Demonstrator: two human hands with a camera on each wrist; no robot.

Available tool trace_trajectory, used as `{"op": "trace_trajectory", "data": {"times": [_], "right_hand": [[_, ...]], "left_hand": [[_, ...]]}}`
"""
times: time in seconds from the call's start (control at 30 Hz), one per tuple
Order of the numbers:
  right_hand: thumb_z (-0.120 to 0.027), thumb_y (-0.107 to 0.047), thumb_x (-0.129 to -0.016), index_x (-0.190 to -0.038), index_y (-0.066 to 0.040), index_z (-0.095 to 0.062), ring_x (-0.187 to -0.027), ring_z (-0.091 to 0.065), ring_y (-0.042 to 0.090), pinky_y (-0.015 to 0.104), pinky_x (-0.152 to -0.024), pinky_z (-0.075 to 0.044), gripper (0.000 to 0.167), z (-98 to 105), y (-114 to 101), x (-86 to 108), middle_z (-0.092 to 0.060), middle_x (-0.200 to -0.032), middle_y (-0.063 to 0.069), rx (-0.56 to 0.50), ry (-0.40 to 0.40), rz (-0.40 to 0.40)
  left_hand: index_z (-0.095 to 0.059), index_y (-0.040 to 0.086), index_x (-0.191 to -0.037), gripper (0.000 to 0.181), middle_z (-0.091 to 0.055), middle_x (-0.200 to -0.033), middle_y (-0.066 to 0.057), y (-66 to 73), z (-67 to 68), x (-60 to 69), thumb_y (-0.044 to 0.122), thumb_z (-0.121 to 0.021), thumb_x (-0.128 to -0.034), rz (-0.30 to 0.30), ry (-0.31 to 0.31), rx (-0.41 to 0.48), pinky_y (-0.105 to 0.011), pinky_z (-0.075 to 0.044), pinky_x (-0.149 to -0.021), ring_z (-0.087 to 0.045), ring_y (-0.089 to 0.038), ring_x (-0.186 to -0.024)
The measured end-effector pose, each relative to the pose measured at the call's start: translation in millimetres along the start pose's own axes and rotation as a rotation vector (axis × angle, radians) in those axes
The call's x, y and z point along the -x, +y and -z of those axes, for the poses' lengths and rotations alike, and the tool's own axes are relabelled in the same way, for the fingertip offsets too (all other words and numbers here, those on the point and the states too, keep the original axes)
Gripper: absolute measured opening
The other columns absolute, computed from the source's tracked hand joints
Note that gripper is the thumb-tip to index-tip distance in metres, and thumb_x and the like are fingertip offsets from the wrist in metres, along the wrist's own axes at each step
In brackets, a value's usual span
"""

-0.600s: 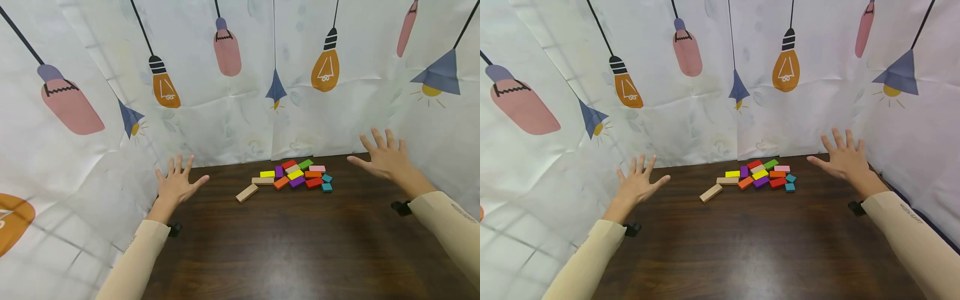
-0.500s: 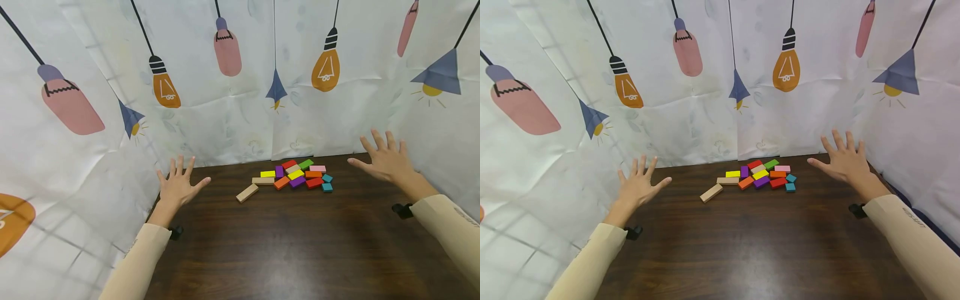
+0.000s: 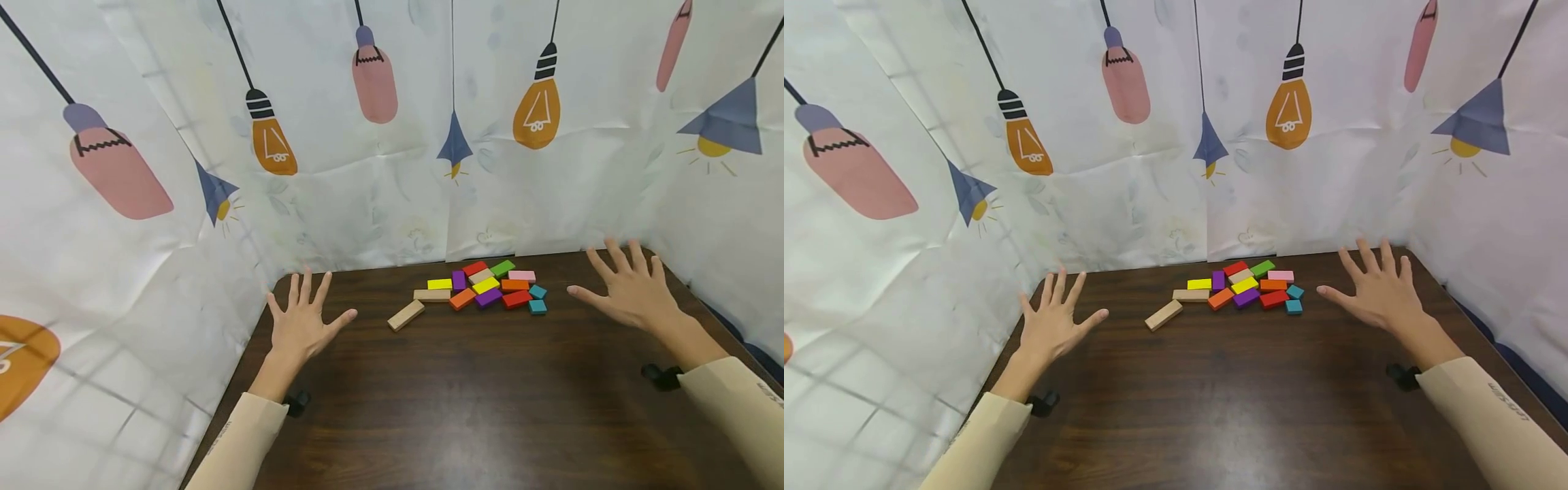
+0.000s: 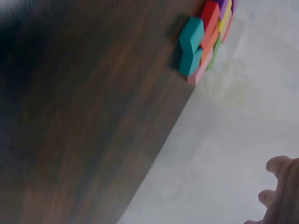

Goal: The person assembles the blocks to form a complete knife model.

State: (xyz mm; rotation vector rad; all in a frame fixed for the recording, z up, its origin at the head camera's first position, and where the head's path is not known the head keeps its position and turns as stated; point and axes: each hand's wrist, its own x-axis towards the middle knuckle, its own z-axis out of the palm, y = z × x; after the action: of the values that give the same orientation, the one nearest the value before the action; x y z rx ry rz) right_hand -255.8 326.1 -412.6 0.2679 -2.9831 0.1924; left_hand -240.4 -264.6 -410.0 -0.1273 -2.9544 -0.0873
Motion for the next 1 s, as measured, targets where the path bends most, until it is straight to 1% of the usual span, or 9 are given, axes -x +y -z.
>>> {"op": "trace_trajectory", "data": {"times": [0.07, 0.17, 0.33, 0.5, 0.63, 0.77, 0.87, 1.0], "right_hand": [[-0.047, -0.072, -0.096, -0.167, -0.017, -0.005, -0.152, 0.004, 0.060, 0.083, -0.109, -0.002, 0.099, -4.3, -5.4, 5.0, 0.006, -0.171, 0.023, -0.012, 0.009, 0.008], [-0.049, -0.071, -0.096, -0.167, -0.017, -0.007, -0.152, 0.000, 0.059, 0.082, -0.109, -0.005, 0.099, -11.1, -14.9, 12.4, 0.000, -0.171, 0.022, -0.032, 0.030, 0.023], [-0.052, -0.069, -0.096, -0.167, -0.018, -0.010, -0.153, -0.002, 0.056, 0.082, -0.110, -0.008, 0.097, -21.6, -32.9, 23.9, -0.005, -0.172, 0.021, -0.077, 0.057, 0.050], [-0.056, -0.066, -0.095, -0.166, -0.016, -0.018, -0.151, -0.010, 0.056, 0.082, -0.108, -0.013, 0.094, -33.8, -51.9, 29.8, -0.012, -0.170, 0.021, -0.125, 0.083, 0.076], [-0.057, -0.065, -0.096, -0.165, -0.015, -0.022, -0.148, -0.016, 0.057, 0.082, -0.108, -0.016, 0.092, -42.1, -69.7, 29.8, -0.017, -0.169, 0.022, -0.177, 0.072, 0.091], [-0.058, -0.062, -0.097, -0.165, -0.016, -0.022, -0.148, -0.020, 0.057, 0.081, -0.108, -0.019, 0.090, -48.9, -85.2, 27.6, -0.019, -0.168, 0.021, -0.243, 0.059, 0.107], [-0.058, -0.059, -0.098, -0.165, -0.015, -0.023, -0.149, -0.021, 0.054, 0.081, -0.108, -0.021, 0.087, -53.0, -93.6, 25.1, -0.020, -0.169, 0.019, -0.314, 0.055, 0.116], [-0.060, -0.056, -0.099, -0.165, -0.016, -0.024, -0.149, -0.024, 0.053, 0.082, -0.105, -0.025, 0.084, -56.5, -103.5, 21.5, -0.021, -0.169, 0.018, -0.430, 0.045, 0.121]], "left_hand": [[0.005, 0.039, -0.164, 0.100, 0.011, -0.174, -0.005, 5.1, -4.4, 5.2, 0.090, -0.033, -0.0878, 0.000, -0.007, 0.010, -0.079, 0.011, -0.113, 0.006, -0.038, -0.160], [0.007, 0.040, -0.164, 0.099, 0.010, -0.174, -0.005, 14.5, -11.9, 12.7, 0.090, -0.033, -0.0878, 0.000, -0.019, 0.016, -0.079, 0.006, -0.115, 0.007, -0.037, -0.161], [0.004, 0.040, -0.164, 0.099, 0.007, -0.174, -0.005, 33.4, -27.8, 22.5, 0.089, -0.034, -0.0879, -0.019, -0.026, 0.037, -0.078, 0.004, -0.116, 0.005, -0.035, -0.161], [0.002, 0.041, -0.164, 0.098, 0.005, -0.174, -0.004, 56.0, -41.2, 25.9, 0.091, -0.033, -0.0868, -0.035, -0.050, 0.058, -0.077, 0.002, -0.117, 0.004, -0.033, -0.161], [0.002, 0.042, -0.164, 0.098, 0.005, -0.174, -0.002, 75.0, -46.7, 26.3, 0.091, -0.034, -0.0867, -0.041, -0.081, 0.098, -0.077, 0.000, -0.118, 0.004, -0.032, -0.161], [0.003, 0.043, -0.163, 0.096, 0.006, -0.174, -0.001, 91.0, -50.5, 26.3, 0.090, -0.034, -0.0874, -0.047, -0.107, 0.160, -0.076, -0.001, -0.118, 0.004, -0.030, -0.161], [0.000, 0.043, -0.163, 0.094, 0.004, -0.174, 0.000, 99.6, -52.0, 25.7, 0.088, -0.036, -0.0887, -0.054, -0.099, 0.237, -0.076, -0.001, -0.118, 0.003, -0.030, -0.162], [-0.002, 0.045, -0.163, 0.090, -0.001, -0.174, 0.000, 106.7, -52.5, 23.1, 0.083, -0.041, -0.0915, -0.064, -0.064, 0.362, -0.074, -0.001, -0.119, -0.001, -0.028, -0.162]]}}
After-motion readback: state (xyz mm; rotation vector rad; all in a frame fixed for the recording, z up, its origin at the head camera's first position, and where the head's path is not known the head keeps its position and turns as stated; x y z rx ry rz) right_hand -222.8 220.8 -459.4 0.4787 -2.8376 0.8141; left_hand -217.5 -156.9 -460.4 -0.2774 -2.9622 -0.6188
